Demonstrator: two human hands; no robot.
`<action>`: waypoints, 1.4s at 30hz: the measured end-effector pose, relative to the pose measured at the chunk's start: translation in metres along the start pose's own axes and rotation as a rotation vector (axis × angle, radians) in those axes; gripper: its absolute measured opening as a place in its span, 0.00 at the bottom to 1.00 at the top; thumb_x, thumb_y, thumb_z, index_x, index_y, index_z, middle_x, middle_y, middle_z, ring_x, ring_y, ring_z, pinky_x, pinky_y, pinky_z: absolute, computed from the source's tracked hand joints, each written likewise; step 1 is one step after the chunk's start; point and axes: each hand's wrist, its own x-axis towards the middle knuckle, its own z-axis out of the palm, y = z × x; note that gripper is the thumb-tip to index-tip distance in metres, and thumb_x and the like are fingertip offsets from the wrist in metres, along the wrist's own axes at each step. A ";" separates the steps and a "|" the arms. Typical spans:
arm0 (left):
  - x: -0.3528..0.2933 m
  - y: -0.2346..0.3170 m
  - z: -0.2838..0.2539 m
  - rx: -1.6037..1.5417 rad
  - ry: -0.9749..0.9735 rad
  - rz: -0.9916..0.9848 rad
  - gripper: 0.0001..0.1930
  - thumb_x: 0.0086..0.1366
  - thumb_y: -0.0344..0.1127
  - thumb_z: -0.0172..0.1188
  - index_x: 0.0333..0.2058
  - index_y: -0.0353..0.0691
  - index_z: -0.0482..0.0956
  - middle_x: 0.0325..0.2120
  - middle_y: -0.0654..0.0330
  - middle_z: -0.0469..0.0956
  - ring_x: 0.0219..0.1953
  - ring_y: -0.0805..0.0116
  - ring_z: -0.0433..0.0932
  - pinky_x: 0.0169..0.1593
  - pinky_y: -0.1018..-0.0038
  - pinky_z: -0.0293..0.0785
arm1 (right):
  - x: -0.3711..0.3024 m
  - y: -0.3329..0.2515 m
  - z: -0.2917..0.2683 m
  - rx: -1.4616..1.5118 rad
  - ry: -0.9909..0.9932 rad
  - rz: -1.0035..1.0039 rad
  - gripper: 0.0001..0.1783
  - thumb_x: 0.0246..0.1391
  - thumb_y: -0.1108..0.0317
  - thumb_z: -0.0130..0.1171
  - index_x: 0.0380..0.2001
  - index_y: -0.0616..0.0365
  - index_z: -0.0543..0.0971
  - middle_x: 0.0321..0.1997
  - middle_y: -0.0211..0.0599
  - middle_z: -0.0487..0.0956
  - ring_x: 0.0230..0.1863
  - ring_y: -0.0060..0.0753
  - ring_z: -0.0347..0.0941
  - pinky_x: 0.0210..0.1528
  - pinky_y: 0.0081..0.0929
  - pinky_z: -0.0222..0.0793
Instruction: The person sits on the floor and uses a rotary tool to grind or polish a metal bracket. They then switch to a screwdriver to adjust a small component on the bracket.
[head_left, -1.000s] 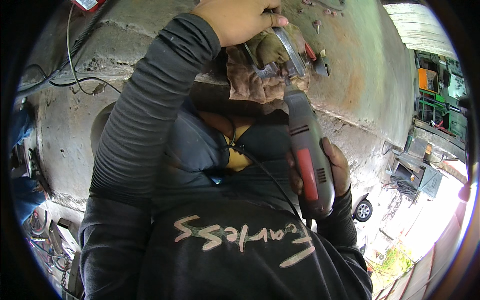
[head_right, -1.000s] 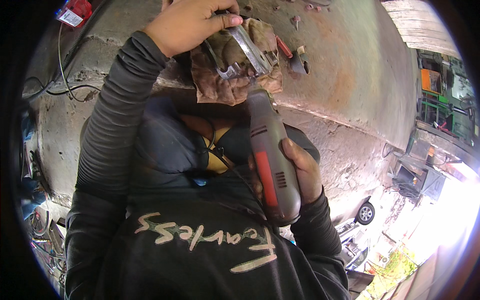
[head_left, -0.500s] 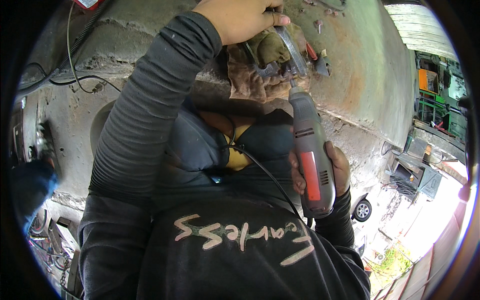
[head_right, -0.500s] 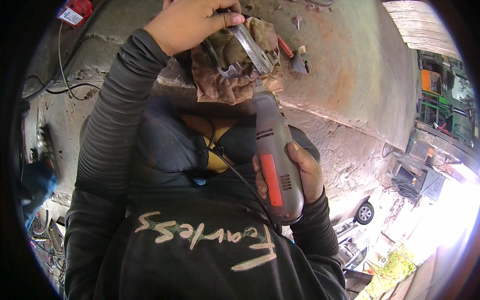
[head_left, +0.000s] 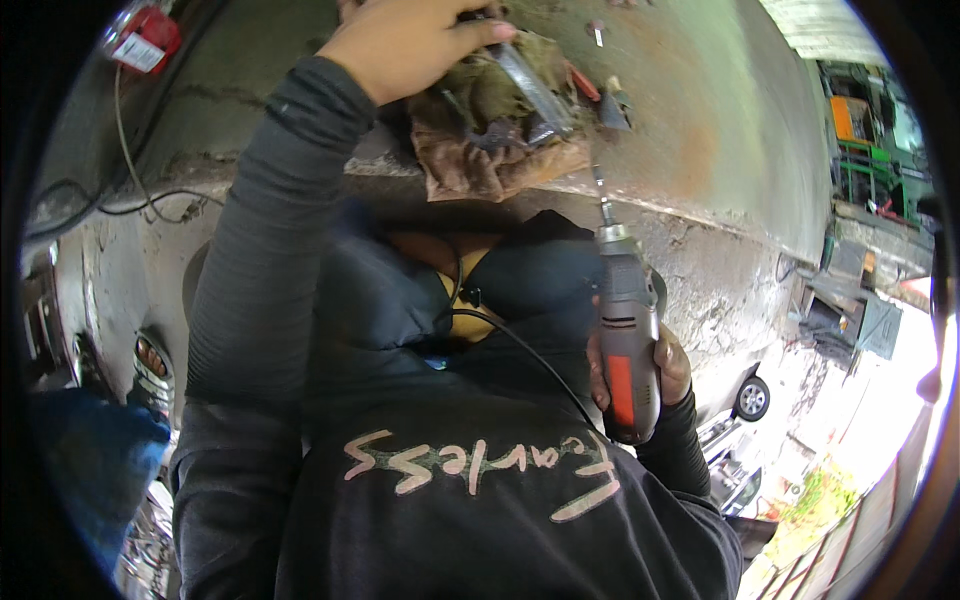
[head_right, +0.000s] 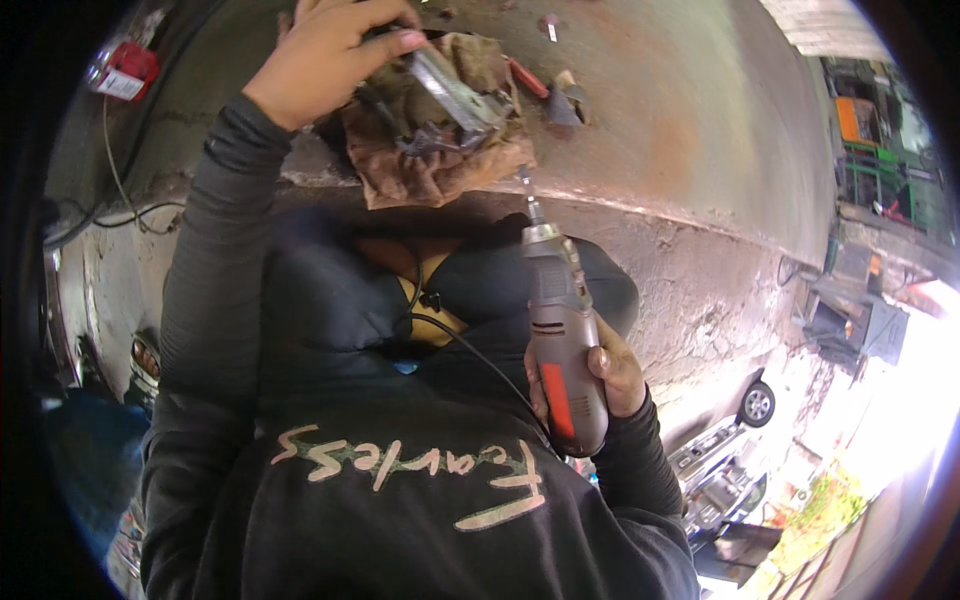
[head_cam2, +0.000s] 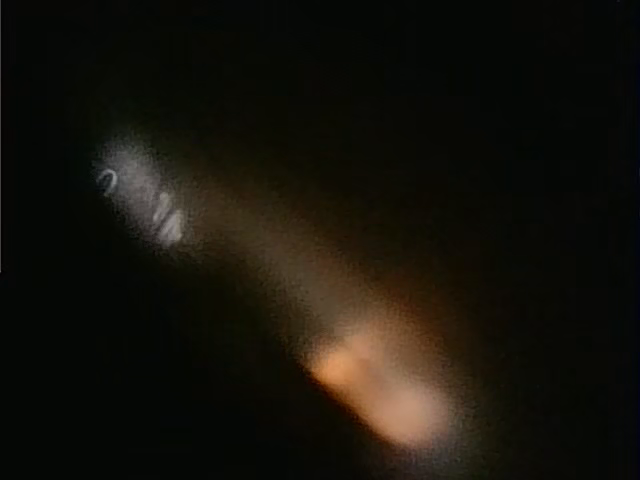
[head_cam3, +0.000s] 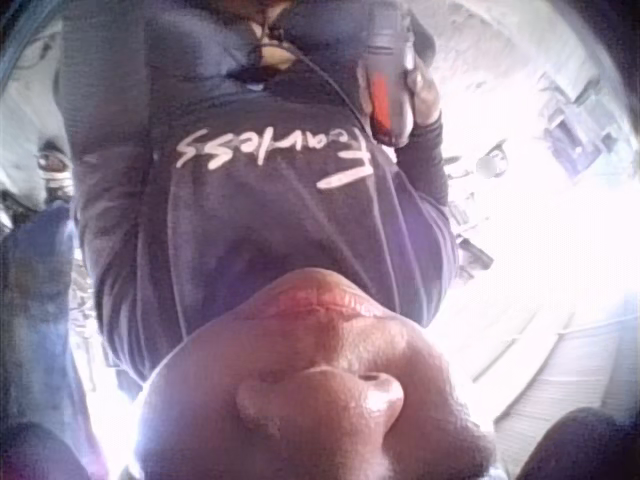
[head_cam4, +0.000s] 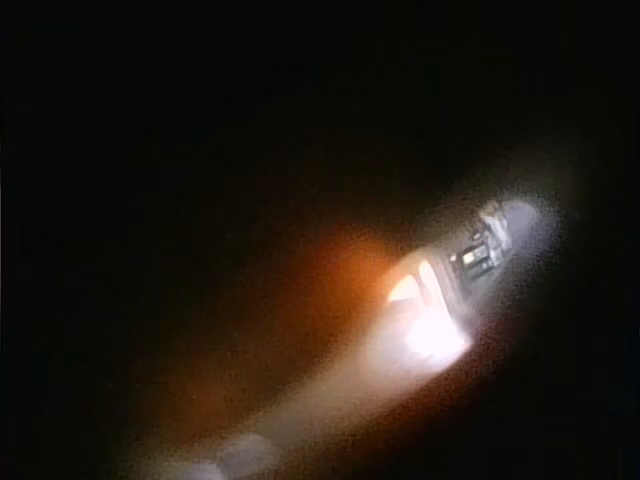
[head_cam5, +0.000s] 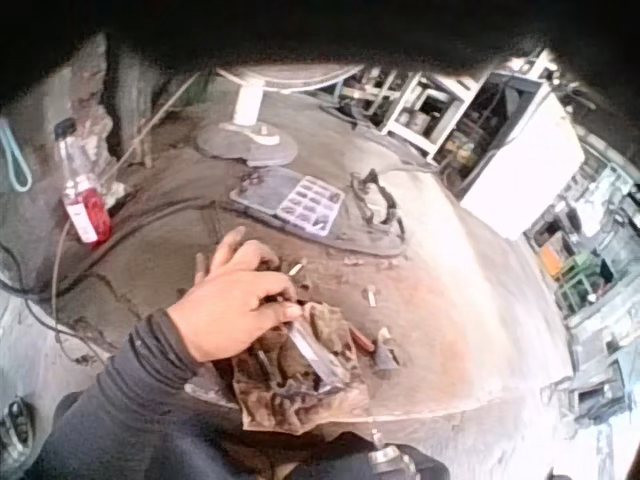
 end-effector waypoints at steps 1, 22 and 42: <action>0.004 -0.005 0.001 0.022 -0.019 -0.004 0.14 0.61 0.49 0.57 0.39 0.49 0.79 0.53 0.54 0.64 0.65 0.37 0.46 0.59 0.32 0.43 | -0.003 0.002 -0.004 0.021 0.001 -0.042 0.45 0.45 0.42 0.62 0.56 0.65 0.61 0.32 0.56 0.73 0.23 0.49 0.76 0.23 0.40 0.76; 0.014 -0.030 0.014 0.097 0.079 0.187 0.13 0.63 0.49 0.57 0.39 0.50 0.80 0.51 0.57 0.68 0.64 0.42 0.49 0.63 0.48 0.47 | -0.010 -0.015 -0.036 0.356 0.239 -0.266 0.46 0.51 0.23 0.26 0.46 0.57 0.68 0.26 0.52 0.74 0.24 0.49 0.73 0.31 0.48 0.68; 0.006 0.008 0.000 -0.146 0.396 0.165 0.11 0.58 0.37 0.62 0.39 0.42 0.78 0.47 0.55 0.71 0.58 0.47 0.63 0.57 0.42 0.55 | 0.086 -0.020 0.007 0.237 -0.163 -0.381 0.48 0.44 0.24 0.42 0.40 0.67 0.70 0.25 0.55 0.74 0.21 0.48 0.73 0.25 0.42 0.71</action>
